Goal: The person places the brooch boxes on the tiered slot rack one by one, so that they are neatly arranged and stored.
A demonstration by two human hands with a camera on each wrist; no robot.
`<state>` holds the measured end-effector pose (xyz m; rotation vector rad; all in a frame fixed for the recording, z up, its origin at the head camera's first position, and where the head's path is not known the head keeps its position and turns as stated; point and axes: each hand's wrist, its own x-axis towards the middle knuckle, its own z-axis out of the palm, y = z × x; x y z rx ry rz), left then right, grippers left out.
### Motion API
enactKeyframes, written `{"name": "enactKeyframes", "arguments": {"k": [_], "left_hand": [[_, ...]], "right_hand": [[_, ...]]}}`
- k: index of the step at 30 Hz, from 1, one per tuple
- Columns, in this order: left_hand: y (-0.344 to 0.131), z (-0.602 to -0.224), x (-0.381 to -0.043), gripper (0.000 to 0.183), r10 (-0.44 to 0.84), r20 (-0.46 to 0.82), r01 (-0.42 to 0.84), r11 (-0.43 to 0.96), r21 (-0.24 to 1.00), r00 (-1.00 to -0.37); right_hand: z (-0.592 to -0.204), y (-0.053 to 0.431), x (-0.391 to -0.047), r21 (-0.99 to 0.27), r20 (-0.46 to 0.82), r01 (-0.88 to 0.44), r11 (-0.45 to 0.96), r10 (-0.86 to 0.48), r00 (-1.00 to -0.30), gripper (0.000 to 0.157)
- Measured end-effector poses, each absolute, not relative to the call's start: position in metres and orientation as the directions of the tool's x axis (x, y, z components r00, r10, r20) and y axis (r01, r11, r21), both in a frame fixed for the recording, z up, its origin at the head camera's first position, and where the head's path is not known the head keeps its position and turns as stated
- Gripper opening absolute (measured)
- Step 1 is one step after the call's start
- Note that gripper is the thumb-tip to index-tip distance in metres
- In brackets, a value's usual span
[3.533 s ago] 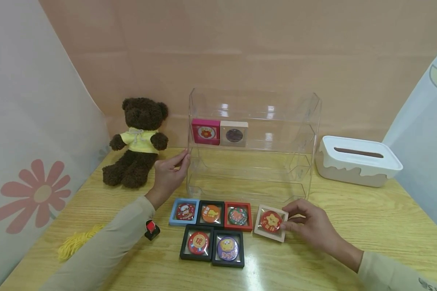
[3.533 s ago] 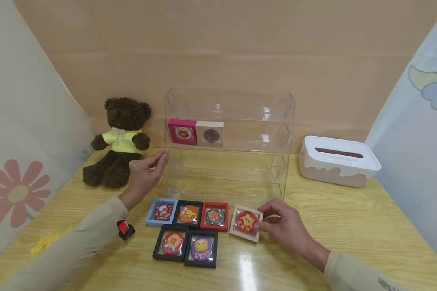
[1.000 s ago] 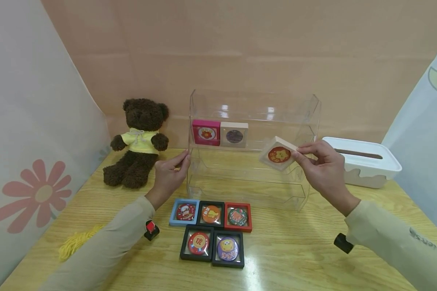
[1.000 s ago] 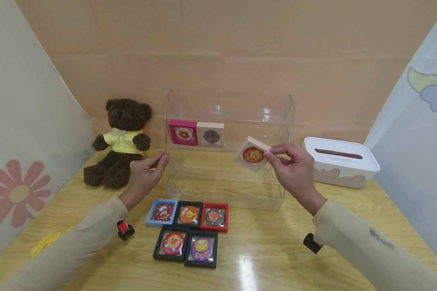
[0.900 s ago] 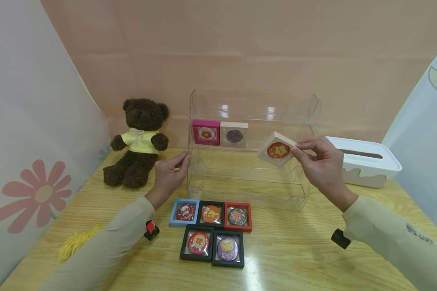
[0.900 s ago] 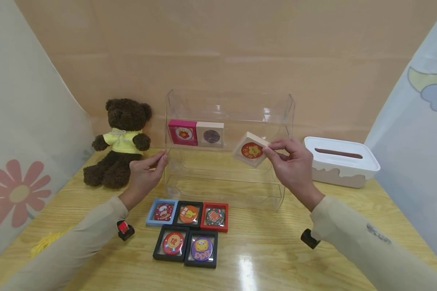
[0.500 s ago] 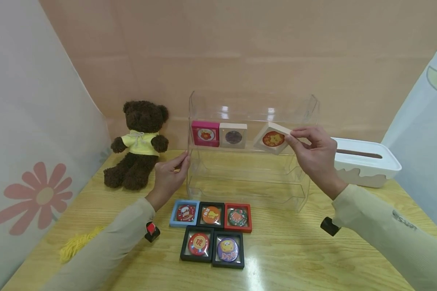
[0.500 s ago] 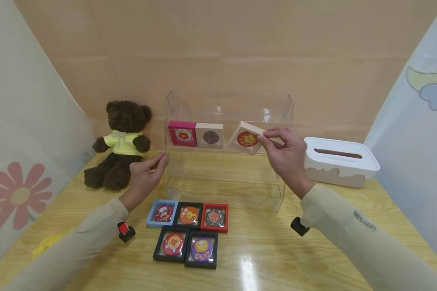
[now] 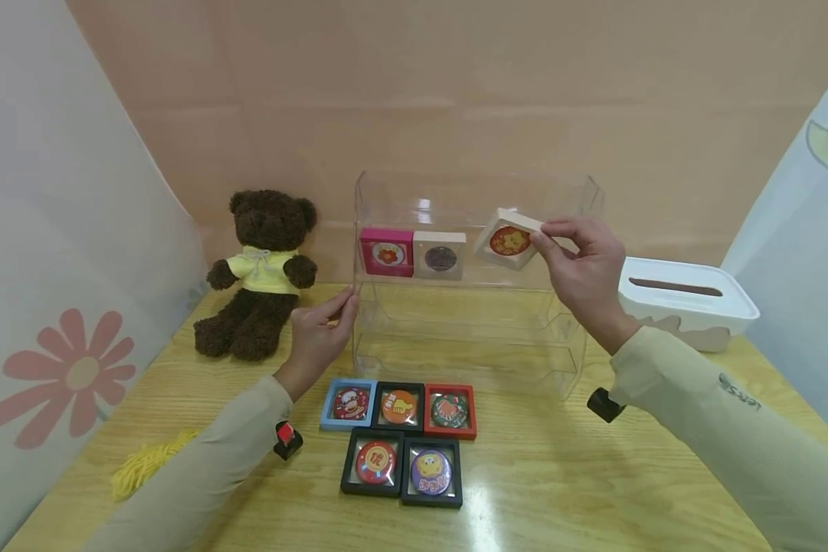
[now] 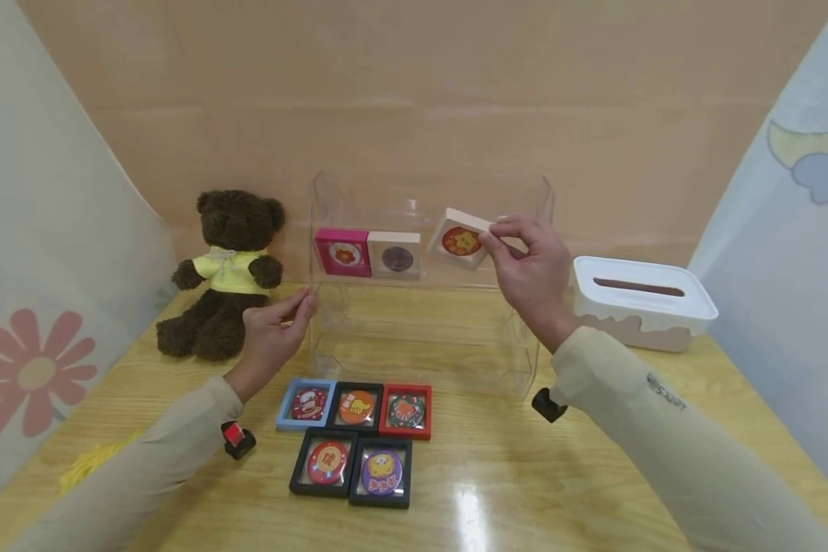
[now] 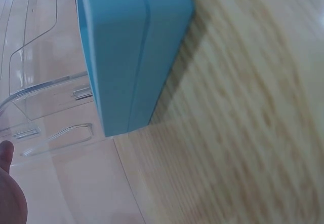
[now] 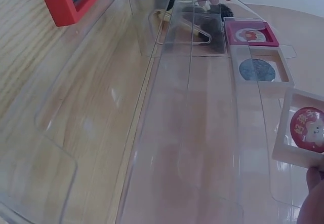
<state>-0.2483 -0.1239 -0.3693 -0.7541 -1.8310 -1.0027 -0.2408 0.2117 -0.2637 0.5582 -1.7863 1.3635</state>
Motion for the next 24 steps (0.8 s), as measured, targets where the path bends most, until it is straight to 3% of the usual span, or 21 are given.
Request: {"name": "enactKeyframes", "arguments": {"k": [11,24], "left_hand": [[-0.122,-0.369,-0.250,0.022,0.099,0.914,0.824,0.478,0.303,-0.394],[-0.124,-0.370,-0.249,0.021,0.082,0.903,0.810,0.482,0.334,-0.422]], "right_hand": [[-0.251,0.195,-0.229,-0.636,0.744,-0.659,0.402,0.094,-0.661,0.010],[-0.274,0.203,-0.254,-0.582,0.739,-0.613,0.534,0.033,-0.673,0.011]]}}
